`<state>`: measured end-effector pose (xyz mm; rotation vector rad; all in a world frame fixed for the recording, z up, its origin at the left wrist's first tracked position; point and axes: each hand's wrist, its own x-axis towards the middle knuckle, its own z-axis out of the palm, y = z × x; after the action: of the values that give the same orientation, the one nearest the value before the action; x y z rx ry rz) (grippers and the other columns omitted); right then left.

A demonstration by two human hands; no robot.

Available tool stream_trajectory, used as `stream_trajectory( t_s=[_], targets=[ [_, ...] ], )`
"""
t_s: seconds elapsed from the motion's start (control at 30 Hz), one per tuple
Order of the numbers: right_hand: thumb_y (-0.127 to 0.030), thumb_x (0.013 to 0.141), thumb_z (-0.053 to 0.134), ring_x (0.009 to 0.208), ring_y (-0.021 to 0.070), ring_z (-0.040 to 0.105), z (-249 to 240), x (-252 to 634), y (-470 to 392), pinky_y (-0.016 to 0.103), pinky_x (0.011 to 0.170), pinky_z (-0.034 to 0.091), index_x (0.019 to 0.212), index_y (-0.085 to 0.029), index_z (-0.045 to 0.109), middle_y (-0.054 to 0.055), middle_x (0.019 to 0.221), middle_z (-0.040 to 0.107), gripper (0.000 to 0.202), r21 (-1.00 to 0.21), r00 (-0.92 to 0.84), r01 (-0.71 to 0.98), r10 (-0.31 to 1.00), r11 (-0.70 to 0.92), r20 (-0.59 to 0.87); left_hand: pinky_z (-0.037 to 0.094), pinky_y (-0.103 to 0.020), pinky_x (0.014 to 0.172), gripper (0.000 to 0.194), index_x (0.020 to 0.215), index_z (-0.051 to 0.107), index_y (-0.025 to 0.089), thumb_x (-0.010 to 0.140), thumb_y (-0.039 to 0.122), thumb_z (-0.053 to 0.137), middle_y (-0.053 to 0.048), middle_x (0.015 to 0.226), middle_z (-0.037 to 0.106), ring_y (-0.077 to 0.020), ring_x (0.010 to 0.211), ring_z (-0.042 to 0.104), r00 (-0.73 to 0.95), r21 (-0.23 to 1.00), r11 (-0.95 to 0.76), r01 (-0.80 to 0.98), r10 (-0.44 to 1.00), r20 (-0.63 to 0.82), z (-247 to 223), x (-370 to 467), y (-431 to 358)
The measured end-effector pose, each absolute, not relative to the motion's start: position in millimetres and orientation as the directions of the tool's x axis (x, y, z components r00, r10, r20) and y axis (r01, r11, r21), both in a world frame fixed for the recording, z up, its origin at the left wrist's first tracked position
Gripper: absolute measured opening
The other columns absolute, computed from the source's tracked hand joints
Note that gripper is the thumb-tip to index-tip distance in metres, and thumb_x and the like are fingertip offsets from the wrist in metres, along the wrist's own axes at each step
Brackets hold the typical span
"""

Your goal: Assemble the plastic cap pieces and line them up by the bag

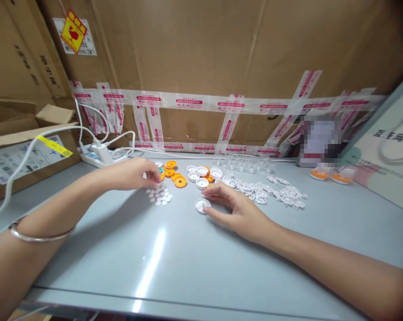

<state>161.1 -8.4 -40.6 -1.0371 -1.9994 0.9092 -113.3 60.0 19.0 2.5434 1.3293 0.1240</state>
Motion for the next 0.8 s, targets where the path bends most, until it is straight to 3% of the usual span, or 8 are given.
stream_trajectory(
  t_s=[0.27,0.43,0.53,0.67,0.8],
  targets=[
    [-0.03,0.083,0.054,0.103,0.0163,0.057,-35.0,162.7,-12.0,0.035,0.094,0.046,0.098,-0.021,0.056,0.004,0.107,0.06,0.018,-0.804,-0.382,0.382,0.87,0.455,0.311,0.042,-0.019,0.061,0.019,0.085,0.07,0.02,0.075,0.03,0.056,-0.002,0.083,0.071,-0.0133,0.071,0.062,0.588,0.233,-0.553,0.8,0.801,-0.117,15.0,-105.3,57.8],
    [-0.027,0.084,0.052,0.096,0.0158,0.059,-29.0,163.5,-13.5,0.032,0.087,0.048,0.094,-0.02,0.058,0.003,0.099,0.064,0.014,-0.802,-0.328,0.355,0.868,0.48,0.374,0.042,-0.019,0.059,0.019,0.079,0.071,0.02,0.074,0.03,0.056,-0.001,0.076,0.071,-0.0125,0.066,0.061,0.572,0.22,-0.546,0.808,0.817,-0.072,15.2,-102.9,56.8],
    [-0.026,0.083,0.053,0.09,0.0147,0.061,-27.8,164.7,-14.1,0.031,0.083,0.048,0.09,-0.02,0.061,0.003,0.092,0.066,0.012,-0.764,-0.291,0.353,0.84,0.54,0.459,0.042,-0.02,0.059,0.016,0.075,0.07,0.018,0.074,0.029,0.058,-0.001,0.071,0.069,-0.012,0.062,0.059,0.594,0.245,-0.604,0.758,0.795,0.122,13.2,-90.1,46.3],
    [-0.022,0.08,0.06,0.082,0.0129,0.062,-27.8,163.6,-16.5,0.027,0.077,0.049,0.089,-0.019,0.064,0.002,0.086,0.067,0.011,-0.677,-0.281,0.364,0.768,0.64,0.576,0.045,-0.021,0.066,0.013,0.078,0.067,0.017,0.079,0.022,0.055,-0.002,0.075,0.068,-0.0114,0.068,0.06,0.577,0.387,-0.79,0.475,0.612,0.541,3.0,-55.1,17.2],
    [-0.017,0.077,0.063,0.077,0.0116,0.063,-27.1,159.5,-20.4,0.025,0.074,0.05,0.09,-0.019,0.066,0.002,0.083,0.068,0.013,-0.609,-0.332,0.304,0.68,0.733,0.654,0.044,-0.019,0.062,0.01,0.075,0.064,0.016,0.081,0.019,0.057,0.0,0.067,0.064,-0.0093,0.063,0.057,0.559,0.43,-0.832,0.35,0.554,0.616,-6.2,-30.4,-5.7]
  ],
)
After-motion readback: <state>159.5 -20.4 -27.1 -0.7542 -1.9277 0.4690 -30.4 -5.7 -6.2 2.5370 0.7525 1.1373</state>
